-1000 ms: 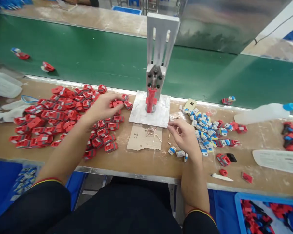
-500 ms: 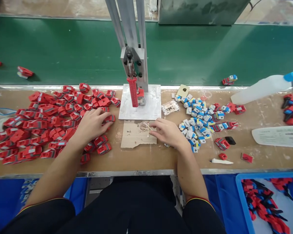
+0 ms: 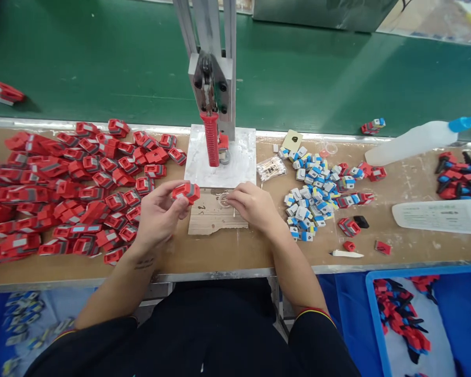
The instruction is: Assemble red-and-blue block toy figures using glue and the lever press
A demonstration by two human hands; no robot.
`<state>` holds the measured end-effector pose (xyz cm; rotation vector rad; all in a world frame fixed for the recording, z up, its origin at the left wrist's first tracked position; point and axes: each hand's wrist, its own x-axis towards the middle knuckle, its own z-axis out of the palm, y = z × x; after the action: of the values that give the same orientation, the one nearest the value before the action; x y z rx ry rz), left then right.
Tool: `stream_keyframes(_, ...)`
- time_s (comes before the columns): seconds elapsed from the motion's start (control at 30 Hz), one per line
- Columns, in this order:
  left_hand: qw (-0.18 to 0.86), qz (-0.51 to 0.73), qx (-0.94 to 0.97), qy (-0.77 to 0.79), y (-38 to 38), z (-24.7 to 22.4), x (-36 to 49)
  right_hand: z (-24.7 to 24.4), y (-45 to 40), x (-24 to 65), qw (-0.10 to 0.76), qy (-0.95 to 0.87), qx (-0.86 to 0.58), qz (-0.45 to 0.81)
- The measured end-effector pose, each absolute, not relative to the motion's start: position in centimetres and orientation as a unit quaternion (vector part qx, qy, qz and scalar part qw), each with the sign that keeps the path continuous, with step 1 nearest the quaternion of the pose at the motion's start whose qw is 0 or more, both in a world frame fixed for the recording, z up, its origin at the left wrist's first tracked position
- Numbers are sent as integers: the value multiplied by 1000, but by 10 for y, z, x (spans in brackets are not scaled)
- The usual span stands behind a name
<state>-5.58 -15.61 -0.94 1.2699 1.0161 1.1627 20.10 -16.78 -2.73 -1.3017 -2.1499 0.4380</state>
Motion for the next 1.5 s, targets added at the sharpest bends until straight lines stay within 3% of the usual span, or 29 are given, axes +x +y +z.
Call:
stream_keyframes(0.17, 554, 502, 500, 438, -159, -29, -49, -28, -165, 189, 334, -814, -449, 158)
stream_keyframes(0.37, 520, 525, 525, 422, -168, -32, -47, -20, -171, 201, 412, -711, -529, 212)
stream_keyframes(0.73, 501, 514, 560, 414, -170, -35, -45, -13, -169, 200, 431, -626, -591, 271)
stream_keyframes(0.97, 507, 494, 579, 404, -173, -36, -43, 13, -176, 179, 617, -604, -459, 212)
stream_keyframes(1.5, 497, 494, 610, 370, -176, -30, -43, 1, -181, 151, 595, -638, -423, 245)
